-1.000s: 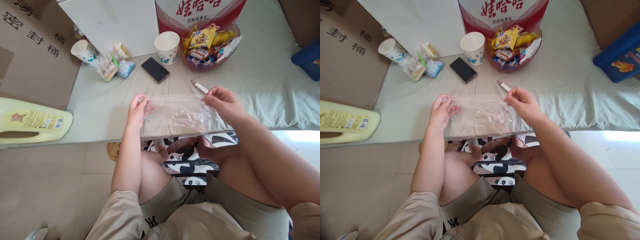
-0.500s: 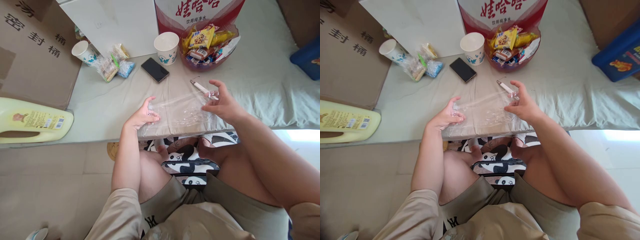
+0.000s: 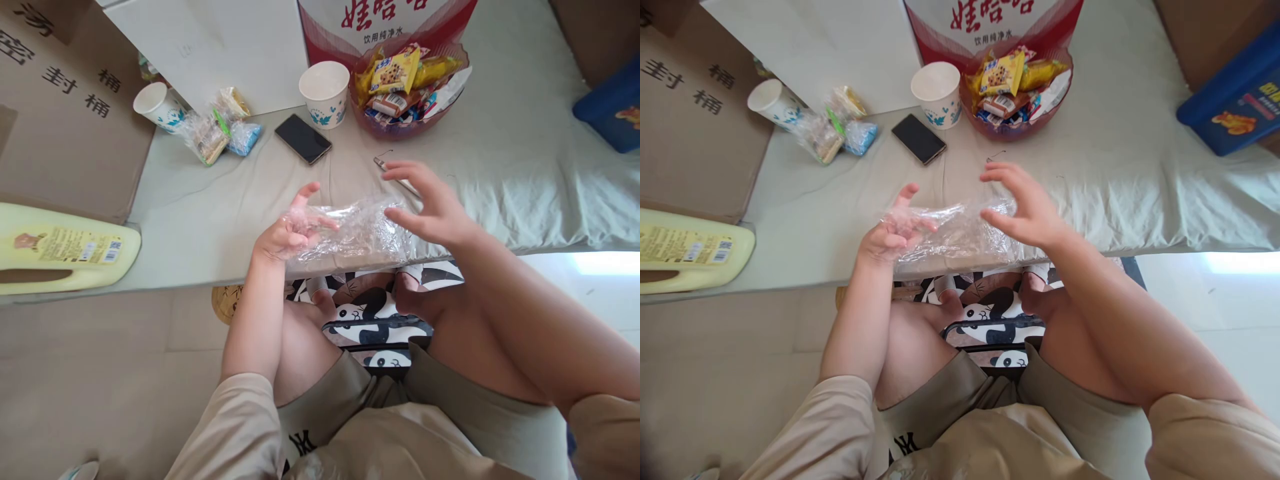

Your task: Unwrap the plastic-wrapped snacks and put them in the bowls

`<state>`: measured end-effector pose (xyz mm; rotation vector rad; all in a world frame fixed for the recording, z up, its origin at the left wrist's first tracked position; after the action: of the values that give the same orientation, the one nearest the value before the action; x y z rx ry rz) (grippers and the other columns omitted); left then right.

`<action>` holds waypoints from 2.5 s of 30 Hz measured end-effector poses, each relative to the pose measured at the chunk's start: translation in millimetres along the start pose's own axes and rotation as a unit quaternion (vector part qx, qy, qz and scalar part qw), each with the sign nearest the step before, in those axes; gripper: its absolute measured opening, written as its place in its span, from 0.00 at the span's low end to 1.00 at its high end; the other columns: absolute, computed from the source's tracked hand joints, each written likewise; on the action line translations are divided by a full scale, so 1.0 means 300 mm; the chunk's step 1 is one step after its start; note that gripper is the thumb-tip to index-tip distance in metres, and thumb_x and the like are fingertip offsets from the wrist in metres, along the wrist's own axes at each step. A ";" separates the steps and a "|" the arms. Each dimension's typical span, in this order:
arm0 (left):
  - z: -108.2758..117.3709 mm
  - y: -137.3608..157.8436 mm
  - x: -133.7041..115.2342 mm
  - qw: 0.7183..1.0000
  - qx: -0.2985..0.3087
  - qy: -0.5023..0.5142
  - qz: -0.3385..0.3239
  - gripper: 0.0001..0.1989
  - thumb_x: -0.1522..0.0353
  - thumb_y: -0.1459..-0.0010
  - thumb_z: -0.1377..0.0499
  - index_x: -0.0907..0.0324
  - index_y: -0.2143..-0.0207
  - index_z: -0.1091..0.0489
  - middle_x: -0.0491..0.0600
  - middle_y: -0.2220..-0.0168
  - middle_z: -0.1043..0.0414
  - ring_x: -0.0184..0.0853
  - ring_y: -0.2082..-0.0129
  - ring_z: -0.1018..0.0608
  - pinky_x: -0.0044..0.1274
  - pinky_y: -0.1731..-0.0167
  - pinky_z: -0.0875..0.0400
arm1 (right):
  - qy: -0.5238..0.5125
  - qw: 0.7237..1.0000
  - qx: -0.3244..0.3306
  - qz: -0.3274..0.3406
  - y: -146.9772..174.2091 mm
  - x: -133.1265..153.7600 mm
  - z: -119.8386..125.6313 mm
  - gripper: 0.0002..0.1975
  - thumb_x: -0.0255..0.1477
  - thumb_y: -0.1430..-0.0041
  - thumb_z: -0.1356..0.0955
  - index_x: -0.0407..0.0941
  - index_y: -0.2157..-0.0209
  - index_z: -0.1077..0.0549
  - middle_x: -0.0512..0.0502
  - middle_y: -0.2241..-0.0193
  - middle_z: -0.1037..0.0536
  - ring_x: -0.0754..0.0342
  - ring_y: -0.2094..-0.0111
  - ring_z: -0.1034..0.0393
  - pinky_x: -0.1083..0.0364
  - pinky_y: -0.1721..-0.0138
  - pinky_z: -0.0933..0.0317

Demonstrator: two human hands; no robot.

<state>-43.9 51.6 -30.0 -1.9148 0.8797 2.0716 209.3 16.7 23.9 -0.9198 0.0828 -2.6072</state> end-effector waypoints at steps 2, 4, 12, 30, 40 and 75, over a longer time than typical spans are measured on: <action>-0.048 -0.002 0.014 0.998 0.054 0.012 0.021 0.56 0.54 0.70 0.29 0.39 0.35 0.46 0.53 0.58 0.19 0.28 0.84 0.33 0.23 0.85 0.47 | -0.050 0.996 0.050 0.060 -0.026 0.037 -0.036 0.35 0.47 0.42 0.31 0.47 0.37 0.36 0.37 0.38 0.33 0.34 0.34 0.44 0.36 0.39 0.43; -0.066 -0.005 0.025 0.998 0.054 0.030 0.025 0.56 0.50 0.71 0.30 0.40 0.36 0.45 0.55 0.56 0.19 0.30 0.83 0.31 0.24 0.84 0.45 | -0.093 0.986 0.101 0.094 -0.041 0.071 -0.074 0.30 0.45 0.46 0.29 0.46 0.44 0.30 0.37 0.45 0.26 0.36 0.40 0.36 0.40 0.44 0.39; -0.025 -0.041 -0.013 0.954 -0.111 0.273 -0.052 0.44 0.34 0.51 0.47 0.54 0.42 0.32 0.56 0.54 0.20 0.47 0.57 0.19 0.34 0.63 0.24 | -0.328 0.927 0.148 -0.110 -0.036 0.079 -0.140 0.13 0.35 0.43 0.30 0.46 0.74 0.36 0.52 0.80 0.31 0.55 0.77 0.32 0.54 0.73 0.43; -0.175 -0.075 0.004 0.991 0.018 0.114 0.072 0.19 0.71 0.48 0.38 0.58 0.51 0.29 0.52 0.58 0.18 0.34 0.67 0.16 0.24 0.66 0.24 | -0.486 0.825 0.090 -0.274 0.002 -0.019 -0.175 0.14 0.37 0.44 0.26 0.47 0.69 0.35 0.49 0.73 0.22 0.56 0.75 0.27 0.57 0.73 0.36; -0.101 -0.024 -0.030 0.997 -0.055 0.061 0.010 0.18 0.63 0.44 0.41 0.56 0.51 0.31 0.41 0.80 0.26 0.28 0.86 0.27 0.17 0.86 0.39 | -0.569 0.748 0.202 -0.275 0.018 0.041 -0.241 0.14 0.39 0.46 0.26 0.46 0.68 0.32 0.45 0.74 0.21 0.52 0.74 0.25 0.56 0.75 0.35; -0.038 -0.051 -0.030 0.971 -0.161 0.160 -0.072 0.29 0.69 0.56 0.30 0.48 0.52 0.35 0.42 0.60 0.23 0.31 0.62 0.19 0.24 0.59 0.25 | -0.490 0.850 -0.016 -0.192 -0.049 -0.021 -0.222 0.17 0.30 0.53 0.25 0.47 0.60 0.29 0.51 0.71 0.27 0.53 0.66 0.29 0.51 0.58 0.32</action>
<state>-25.1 60.1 -25.7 -2.4493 0.4562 1.9483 168.0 28.1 -29.6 -2.3406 -0.3619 -2.0937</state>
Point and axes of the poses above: each hand's wrist, its own y-axis away from the middle knuckle, its own z-axis out of the back of the hand, x = y × z, the point moved 5 cm from there along -y, towards the middle knuckle
